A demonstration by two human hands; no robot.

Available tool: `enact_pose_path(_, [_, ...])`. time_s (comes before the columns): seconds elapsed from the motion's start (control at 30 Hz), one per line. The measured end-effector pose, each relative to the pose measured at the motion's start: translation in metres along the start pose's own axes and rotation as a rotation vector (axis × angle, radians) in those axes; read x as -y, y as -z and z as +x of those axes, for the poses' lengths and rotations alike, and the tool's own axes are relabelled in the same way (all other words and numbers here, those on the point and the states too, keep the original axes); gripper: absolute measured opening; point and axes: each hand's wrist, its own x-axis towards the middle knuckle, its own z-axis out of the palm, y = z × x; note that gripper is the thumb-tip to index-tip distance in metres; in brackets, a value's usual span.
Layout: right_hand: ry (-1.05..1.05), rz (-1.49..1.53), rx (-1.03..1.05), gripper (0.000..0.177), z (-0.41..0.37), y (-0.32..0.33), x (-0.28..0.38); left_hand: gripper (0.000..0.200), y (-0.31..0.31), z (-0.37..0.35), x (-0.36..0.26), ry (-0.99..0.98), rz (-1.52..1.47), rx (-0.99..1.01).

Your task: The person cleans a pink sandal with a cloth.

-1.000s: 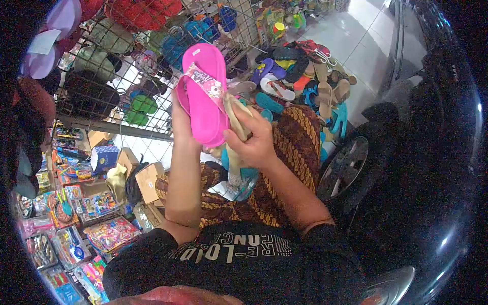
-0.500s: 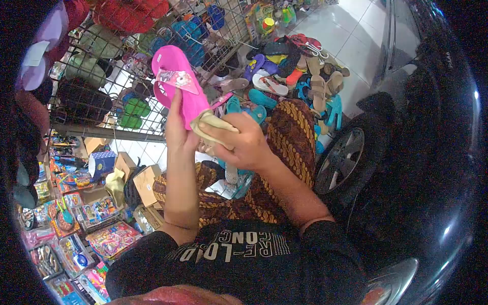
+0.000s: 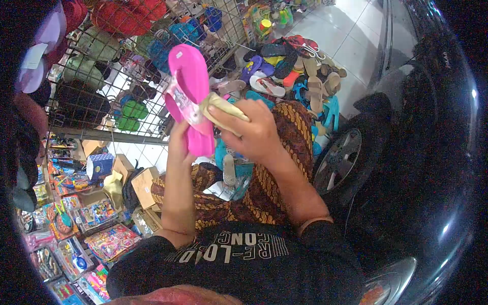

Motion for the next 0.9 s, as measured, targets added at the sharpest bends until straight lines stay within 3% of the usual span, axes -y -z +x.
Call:
enact_pose_path(0.1, [0.074,-0.03,0.015,0.051,0.01,0.007,-0.008,0.046,0.015,-0.008,0.004,0.109,-0.069,0.249])
enact_pose_path(0.2, [0.058,-0.065,-0.08,0.051,0.021,0.016,-0.016,0.051,0.017,-0.02,0.007,0.132,0.199,0.181])
enact_pose_path(0.33, [-0.03,-0.052,-0.1,0.05,0.031,0.026,-0.018,0.06,0.032,-0.026,0.012,0.077,0.329,0.287])
enact_pose_path(0.37, [-0.012,-0.084,-0.079,0.05,0.035,0.028,-0.01,0.062,0.03,-0.028,0.015,0.099,0.261,0.209])
enact_pose_path(0.5, [-0.05,-0.028,-0.136,0.051,0.019,0.017,-0.003,0.058,0.021,-0.028,0.012,0.015,0.236,0.266])
enact_pose_path(0.57, [0.129,-0.059,-0.063,0.051,0.014,0.019,-0.008,0.054,0.02,-0.03,0.02,-0.057,0.232,0.207])
enact_pose_path(0.6, [0.215,-0.072,-0.026,0.051,0.011,0.019,-0.008,0.052,0.02,-0.029,0.018,-0.003,0.113,0.257])
enact_pose_path(0.7, [0.141,-0.052,-0.025,0.049,0.004,0.01,0.003,0.045,0.016,-0.025,0.008,0.061,-0.037,0.277])
enact_pose_path(0.8, [0.121,-0.058,-0.036,0.05,0.008,0.02,-0.001,0.045,0.013,-0.025,0.0,0.084,0.025,0.33])
enact_pose_path(0.9, [0.075,-0.043,-0.117,0.049,0.017,0.028,-0.004,0.046,0.015,-0.026,0.001,0.017,0.335,0.29])
